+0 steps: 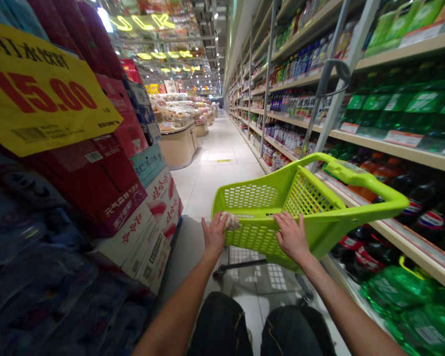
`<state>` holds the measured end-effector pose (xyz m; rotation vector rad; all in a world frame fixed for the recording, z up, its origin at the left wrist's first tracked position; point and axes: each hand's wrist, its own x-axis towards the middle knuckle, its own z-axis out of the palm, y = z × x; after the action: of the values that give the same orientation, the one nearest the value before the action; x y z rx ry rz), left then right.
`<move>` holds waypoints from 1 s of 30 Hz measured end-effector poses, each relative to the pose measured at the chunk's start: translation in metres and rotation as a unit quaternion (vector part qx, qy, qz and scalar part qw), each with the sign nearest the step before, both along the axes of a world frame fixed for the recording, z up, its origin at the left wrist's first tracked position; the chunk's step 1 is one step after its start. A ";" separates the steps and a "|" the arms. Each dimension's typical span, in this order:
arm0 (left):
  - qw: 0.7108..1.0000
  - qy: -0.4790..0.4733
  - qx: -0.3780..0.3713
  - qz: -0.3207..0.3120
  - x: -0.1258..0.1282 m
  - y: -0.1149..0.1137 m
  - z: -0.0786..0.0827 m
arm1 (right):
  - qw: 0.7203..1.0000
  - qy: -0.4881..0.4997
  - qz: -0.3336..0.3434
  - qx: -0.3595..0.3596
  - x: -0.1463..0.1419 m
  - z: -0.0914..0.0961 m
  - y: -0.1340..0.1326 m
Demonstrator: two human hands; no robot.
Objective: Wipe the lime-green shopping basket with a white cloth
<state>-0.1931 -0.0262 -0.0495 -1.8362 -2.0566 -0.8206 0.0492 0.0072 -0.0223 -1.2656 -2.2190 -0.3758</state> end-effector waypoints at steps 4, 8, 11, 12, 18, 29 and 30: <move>1.000 -0.018 -0.005 -0.012 0.031 0.008 0.007 | 1.000 0.012 -0.015 -0.001 -0.010 0.003 -0.004; 0.998 -0.025 0.018 -0.045 0.055 0.017 0.007 | 1.000 0.011 -0.011 0.004 -0.009 0.003 -0.004; 0.996 -0.013 0.005 -0.085 0.031 0.015 0.001 | 1.000 0.003 -0.001 0.001 -0.002 0.003 -0.002; 0.997 -0.014 0.001 -0.082 0.016 0.012 -0.002 | 1.000 0.001 0.003 0.000 0.000 0.002 -0.002; 0.996 -0.081 0.004 0.037 -0.030 0.001 -0.005 | 1.000 0.013 -0.010 -0.004 -0.004 0.000 -0.003; 0.988 0.002 0.021 -0.155 0.042 0.014 0.004 | 1.000 0.001 -0.014 0.000 0.007 0.000 -0.002; 0.989 0.003 0.017 -0.149 0.035 0.011 0.003 | 1.000 0.000 -0.014 0.000 0.010 -0.001 -0.002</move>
<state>-0.1584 -0.0154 -0.0461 -2.1549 -1.7769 -0.9133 0.0587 0.0055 -0.0230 -1.2978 -2.2033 -0.3880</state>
